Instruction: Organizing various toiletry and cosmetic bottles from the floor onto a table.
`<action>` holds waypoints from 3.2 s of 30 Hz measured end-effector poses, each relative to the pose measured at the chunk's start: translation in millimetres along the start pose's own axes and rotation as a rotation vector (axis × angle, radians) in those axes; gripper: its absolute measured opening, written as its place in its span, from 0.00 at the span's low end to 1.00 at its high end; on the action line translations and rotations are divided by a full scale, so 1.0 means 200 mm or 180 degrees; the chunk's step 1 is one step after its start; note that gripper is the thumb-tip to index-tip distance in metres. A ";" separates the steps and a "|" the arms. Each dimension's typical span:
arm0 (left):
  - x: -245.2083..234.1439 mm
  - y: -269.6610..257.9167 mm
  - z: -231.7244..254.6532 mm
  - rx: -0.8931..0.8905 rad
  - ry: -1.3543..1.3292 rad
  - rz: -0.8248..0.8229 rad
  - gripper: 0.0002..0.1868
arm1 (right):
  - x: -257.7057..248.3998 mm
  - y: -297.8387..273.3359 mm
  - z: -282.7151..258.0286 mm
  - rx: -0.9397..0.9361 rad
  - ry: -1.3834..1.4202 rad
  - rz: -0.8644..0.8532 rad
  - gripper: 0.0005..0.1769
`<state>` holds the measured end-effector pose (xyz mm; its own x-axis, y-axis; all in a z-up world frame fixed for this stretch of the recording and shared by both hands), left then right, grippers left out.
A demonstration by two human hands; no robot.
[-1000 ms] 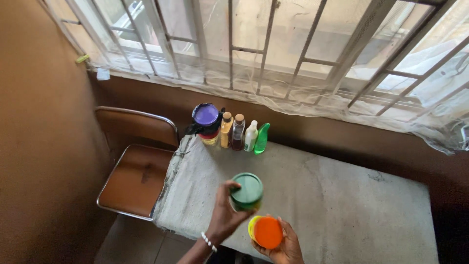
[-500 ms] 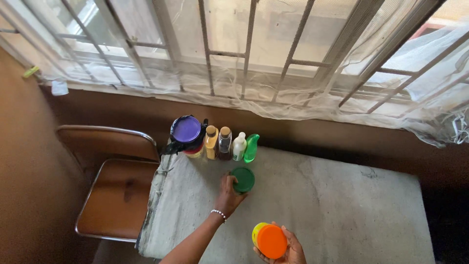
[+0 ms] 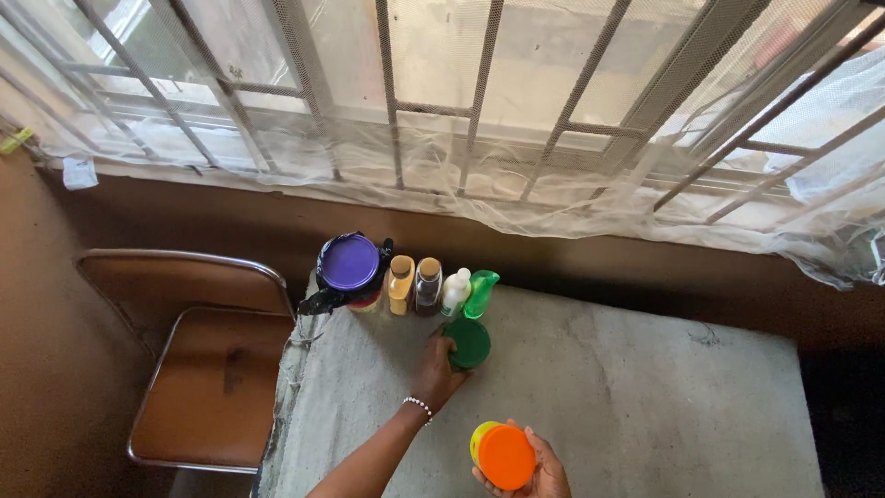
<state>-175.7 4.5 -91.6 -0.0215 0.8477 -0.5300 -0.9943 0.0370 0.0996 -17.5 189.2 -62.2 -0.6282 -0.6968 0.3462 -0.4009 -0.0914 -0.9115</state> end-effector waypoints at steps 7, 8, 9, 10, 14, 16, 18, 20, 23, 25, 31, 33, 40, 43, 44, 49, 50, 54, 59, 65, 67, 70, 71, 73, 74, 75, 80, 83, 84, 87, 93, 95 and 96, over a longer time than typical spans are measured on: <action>-0.05 0.02 0.08 0.0098 -0.0039 -0.0086 0.38 | 0.11 0.05 0.00 0.0006 0.0012 0.0084 0.33; -0.08 0.00 0.12 0.0096 -0.0033 -0.0077 0.38 | 0.12 0.05 0.00 0.0011 0.0005 0.0077 0.33; -0.10 -0.02 0.14 -0.0027 0.0029 -0.0170 0.37 | 0.13 0.06 -0.01 -0.0023 -0.0003 0.0119 0.34; -0.11 -0.03 0.16 -0.0150 0.0092 -0.0262 0.36 | 0.14 0.06 -0.02 -0.0056 -0.0012 0.0160 0.34; -0.28 -0.19 0.21 -0.0861 -0.0192 -0.0378 0.33 | 0.20 0.08 -0.07 -0.0146 -0.0086 0.0204 0.34; -0.24 -0.27 0.32 -0.1069 -0.1482 -0.1001 0.41 | 0.22 0.10 -0.11 -0.0197 -0.0284 0.0075 0.33; -0.26 -0.28 0.46 -0.1030 -0.1860 -0.1192 0.46 | 0.30 0.10 -0.14 -0.0223 -0.0393 -0.0016 0.34; -0.27 -0.27 0.56 -0.0994 -0.2221 -0.1363 0.52 | 0.37 0.12 -0.16 -0.0232 -0.0511 -0.0125 0.35; -0.25 -0.21 0.52 -0.1144 -0.1625 -0.1263 0.60 | 0.45 0.16 -0.19 -0.0323 -0.0803 -0.0159 0.37; -0.24 -0.16 0.43 -0.1183 -0.1335 -0.0914 0.55 | 0.51 0.14 -0.23 -0.0481 -0.1077 -0.0136 0.40; -0.38 0.03 0.52 -0.0593 -0.1319 -0.0207 0.48 | 0.61 0.18 -0.37 -0.1174 -0.1488 -0.0161 0.48; -0.38 0.07 0.48 -0.0666 -0.1183 -0.0148 0.51 | 0.56 0.27 -0.40 -0.1242 -0.1498 -0.0116 0.50; -0.40 0.16 0.43 -0.0580 -0.0916 -0.0075 0.49 | 0.49 0.39 -0.35 -0.0928 -0.1222 -0.0165 0.61; -0.37 0.16 0.40 -0.0522 -0.0935 -0.0034 0.51 | 0.49 0.42 -0.35 -0.0924 -0.1208 -0.0203 0.63; -0.36 0.16 0.39 -0.0517 -0.0939 -0.0040 0.51 | 0.49 0.41 -0.35 -0.0930 -0.1203 -0.0199 0.63; -0.28 0.15 0.32 -0.0616 -0.0888 -0.0419 0.48 | 0.56 0.36 -0.36 -0.1045 -0.1448 -0.0142 0.58; -0.27 0.16 0.31 -0.0615 -0.0888 -0.0416 0.48 | 0.57 0.36 -0.36 -0.1046 -0.1449 -0.0145 0.58; -0.25 0.16 0.29 -0.0407 -0.0858 -0.0418 0.50 | 0.55 0.40 -0.38 -0.1279 -0.2070 0.0022 0.56; -0.24 0.17 0.30 -0.0261 -0.0783 -0.0397 0.52 | 0.62 0.36 -0.39 -0.1548 -0.2576 0.0130 0.60; -0.19 0.12 0.19 -0.0021 -0.0366 0.0146 0.44 | 0.83 0.16 -0.47 -0.3092 -0.3765 0.0005 0.63; -0.19 0.12 0.20 -0.0179 -0.0437 0.0076 0.42 | 0.87 0.11 -0.47 -0.3341 -0.3965 0.0064 0.61; -0.23 0.12 0.24 -0.0176 -0.0308 0.0033 0.41 | 0.87 0.10 -0.45 -0.3278 -0.4057 0.0303 0.60; -0.22 0.11 0.24 -0.0171 -0.0312 0.0030 0.41 | 0.88 0.09 -0.44 -0.3282 -0.4056 0.0310 0.60; -0.19 0.10 0.23 -0.0282 -0.0195 -0.0085 0.43 | 0.90 0.04 -0.44 -0.3385 -0.4154 0.0547 0.60; -0.19 0.10 0.24 -0.0276 -0.0198 -0.0085 0.43 | 0.90 0.03 -0.44 -0.3390 -0.4153 0.0550 0.60; -0.20 0.10 0.24 -0.0330 -0.0271 -0.0061 0.42 | 0.90 0.02 -0.44 -0.3404 -0.4198 0.0631 0.60; -0.17 0.07 0.17 -0.0680 -0.0190 0.0059 0.38 | 0.89 0.07 -0.42 -0.3333 -0.4503 0.0774 0.63; -0.25 -0.01 0.17 -0.0334 -0.0324 0.0680 0.39 | 0.83 0.15 -0.38 -0.3552 -0.4524 0.0621 0.69; -0.25 -0.04 0.15 -0.0520 -0.0385 0.0625 0.41 | 0.79 0.16 -0.39 -0.3878 -0.4432 0.0615 0.71; -0.31 -0.17 0.08 -0.1001 -0.0338 0.0653 0.44 | 0.72 0.22 -0.36 -0.4105 -0.4470 0.0598 0.74; -0.42 -0.55 -0.05 -0.1715 0.0244 0.0779 0.41 | 0.43 0.52 -0.19 -0.3310 -0.5335 0.0920 0.71; -0.43 -0.68 -0.07 -0.1931 0.0377 0.0832 0.39 | 0.37 0.58 -0.13 -0.3260 -0.5642 0.0902 0.69; -0.43 -0.73 -0.07 -0.1989 0.0505 0.0824 0.37 | 0.36 0.60 -0.10 -0.3235 -0.5846 0.0821 0.68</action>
<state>-29.5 -80.4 -71.7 -0.2338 0.6989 -0.6759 -0.8276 -0.5079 -0.2389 -124.0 141.2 -142.1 0.2454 -0.4164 -0.8754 -0.9650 -0.0189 -0.2615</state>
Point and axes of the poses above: each hand's wrist, its own y-axis towards the middle knuckle, its own x-axis out of the palm, z = x × y, the point moved 10 cm from there along y, towards the middle knuckle, and after that the axes turned 1 degree about z, right-handed, at the moved point
